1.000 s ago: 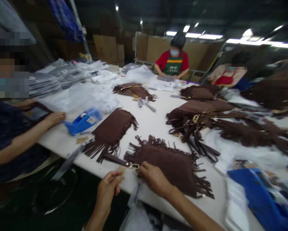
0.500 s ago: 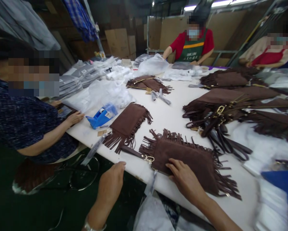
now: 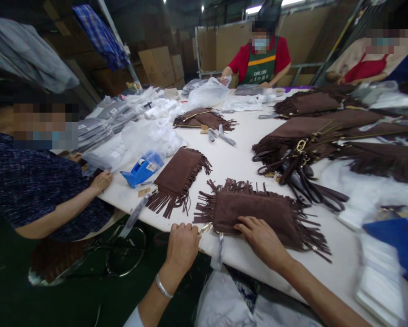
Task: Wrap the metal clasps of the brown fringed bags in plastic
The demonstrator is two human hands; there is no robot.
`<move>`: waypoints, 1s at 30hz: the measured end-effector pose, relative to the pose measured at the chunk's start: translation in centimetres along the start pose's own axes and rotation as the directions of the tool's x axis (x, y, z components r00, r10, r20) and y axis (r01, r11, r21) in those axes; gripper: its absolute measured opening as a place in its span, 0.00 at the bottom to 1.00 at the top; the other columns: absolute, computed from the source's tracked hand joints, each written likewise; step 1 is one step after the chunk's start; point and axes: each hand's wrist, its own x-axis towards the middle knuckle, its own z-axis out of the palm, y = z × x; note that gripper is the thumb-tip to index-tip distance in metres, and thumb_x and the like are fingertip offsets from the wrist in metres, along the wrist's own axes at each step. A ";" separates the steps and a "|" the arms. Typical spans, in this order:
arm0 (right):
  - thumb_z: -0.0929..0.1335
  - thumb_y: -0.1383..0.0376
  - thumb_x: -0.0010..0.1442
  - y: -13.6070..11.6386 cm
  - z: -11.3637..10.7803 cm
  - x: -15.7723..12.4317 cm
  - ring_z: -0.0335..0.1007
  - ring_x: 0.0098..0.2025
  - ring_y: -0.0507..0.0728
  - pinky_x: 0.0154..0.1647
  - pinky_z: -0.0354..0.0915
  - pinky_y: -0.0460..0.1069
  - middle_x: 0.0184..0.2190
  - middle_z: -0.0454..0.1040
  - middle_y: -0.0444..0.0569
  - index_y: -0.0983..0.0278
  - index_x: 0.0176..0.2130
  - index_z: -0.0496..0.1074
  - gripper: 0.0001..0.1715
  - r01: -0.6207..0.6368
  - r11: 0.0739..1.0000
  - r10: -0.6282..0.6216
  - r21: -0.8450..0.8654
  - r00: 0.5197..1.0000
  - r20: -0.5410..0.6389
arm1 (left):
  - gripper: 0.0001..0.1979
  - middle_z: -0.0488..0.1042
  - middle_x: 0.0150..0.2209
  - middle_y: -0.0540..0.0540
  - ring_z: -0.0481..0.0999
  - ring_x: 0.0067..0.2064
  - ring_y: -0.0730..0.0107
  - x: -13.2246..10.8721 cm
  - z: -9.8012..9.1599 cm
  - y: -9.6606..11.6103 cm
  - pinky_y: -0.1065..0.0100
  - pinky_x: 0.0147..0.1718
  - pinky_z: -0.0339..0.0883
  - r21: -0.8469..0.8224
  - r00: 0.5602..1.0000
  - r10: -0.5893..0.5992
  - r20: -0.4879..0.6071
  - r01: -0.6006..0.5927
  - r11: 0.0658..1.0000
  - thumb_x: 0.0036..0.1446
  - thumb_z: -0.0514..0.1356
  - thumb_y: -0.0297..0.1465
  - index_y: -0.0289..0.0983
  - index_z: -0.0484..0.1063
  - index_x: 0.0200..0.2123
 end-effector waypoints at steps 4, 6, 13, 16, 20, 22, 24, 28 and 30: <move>0.63 0.74 0.61 0.3 -0.1 0.4 0.64 0.50 0.60 0.48 0.57 0.53 0.51 0.70 0.52 0.59 0.50 0.71 0.19 -0.017 1.000 0.017 0.008 1.000 0.012 | 0.08 0.76 0.31 0.44 0.73 0.36 0.59 -1.8 0.8 1.0 0.61 0.37 0.56 -0.172 0.988 -0.064 0.137 0.087 0.981 0.59 0.54 0.33 0.37 0.71 0.32; 0.64 0.74 0.61 0.5 -0.1 0.3 0.64 0.50 0.60 0.49 0.57 0.54 0.51 0.70 0.52 0.59 0.50 0.71 0.19 0.001 1.000 -0.001 0.013 1.000 0.018 | 0.08 0.76 0.30 0.45 0.74 0.34 0.63 -1.8 1.7 1.2 0.66 0.32 0.56 -0.309 0.974 -0.081 0.211 0.145 0.940 0.60 0.53 0.31 0.38 0.70 0.32; 0.62 0.75 0.61 0.1 -1.0 0.2 0.62 0.51 0.61 0.51 0.56 0.55 0.52 0.69 0.55 0.62 0.48 0.71 0.18 -0.082 0.997 0.082 -0.007 0.997 0.003 | 0.09 0.70 0.23 0.51 0.70 0.26 0.72 0.4 3.7 1.5 0.73 0.26 0.56 -0.648 0.954 -0.055 0.296 0.242 0.722 0.59 0.52 0.32 0.38 0.67 0.27; 0.62 0.74 0.61 -2.6 -1.2 -0.8 0.63 0.50 0.62 0.50 0.58 0.55 0.50 0.68 0.58 0.65 0.49 0.69 0.17 -0.116 0.993 0.116 0.025 0.993 -0.009 | 0.17 0.64 0.17 0.54 0.62 0.17 0.76 1.3 4.1 1.6 0.74 0.18 0.52 -0.765 0.892 0.017 0.452 0.377 0.522 0.59 0.52 0.44 0.38 0.65 0.25; 0.63 0.70 0.62 -7.7 -0.1 -2.5 0.70 0.36 0.56 0.35 0.63 0.49 0.38 0.73 0.50 0.62 0.52 0.65 0.18 0.064 0.981 -0.084 0.183 0.991 0.103 | 0.21 0.61 0.14 0.57 0.54 0.12 0.78 2.2 3.9 2.1 0.75 0.12 0.43 -0.791 0.837 0.100 0.539 0.461 0.403 0.56 0.53 0.49 0.37 0.69 0.32; 0.62 0.71 0.62 -9.6 0.8 -2.5 0.71 0.30 0.56 0.28 0.62 0.48 0.33 0.73 0.48 0.63 0.53 0.64 0.19 0.108 0.979 -0.135 0.174 0.980 0.149 | 0.21 0.60 0.13 0.57 0.53 0.12 0.79 2.6 3.5 2.5 0.75 0.11 0.42 -0.793 0.826 0.152 0.543 0.444 0.418 0.55 0.54 0.50 0.36 0.70 0.32; 0.62 0.73 0.61 -10.5 1.4 -2.0 0.72 0.29 0.57 0.25 0.62 0.48 0.30 0.74 0.51 0.66 0.49 0.66 0.16 0.072 0.991 -0.091 0.112 0.980 0.175 | 0.21 0.60 0.12 0.57 0.54 0.12 0.79 3.0 3.2 2.9 0.76 0.11 0.43 -0.788 0.814 0.186 0.549 0.431 0.441 0.55 0.54 0.49 0.36 0.71 0.33; 0.63 0.78 0.56 -9.6 1.3 -1.7 0.73 0.27 0.58 0.21 0.63 0.48 0.29 0.74 0.53 0.69 0.38 0.69 0.11 -0.063 0.997 0.054 0.034 0.976 0.211 | 0.19 0.68 0.20 0.52 0.64 0.18 0.76 3.3 3.3 3.6 0.76 0.17 0.53 -0.819 0.855 0.164 0.492 0.390 0.421 0.52 0.57 0.46 0.34 0.71 0.33; 0.65 0.77 0.54 -8.8 0.5 -2.6 0.73 0.27 0.58 0.20 0.63 0.48 0.29 0.74 0.52 0.68 0.35 0.70 0.09 -0.117 0.993 0.112 0.007 0.965 0.237 | 0.21 0.68 0.21 0.51 0.65 0.21 0.75 3.0 3.8 4.1 0.75 0.18 0.55 -0.831 0.873 0.154 0.463 0.367 0.419 0.51 0.58 0.48 0.34 0.71 0.29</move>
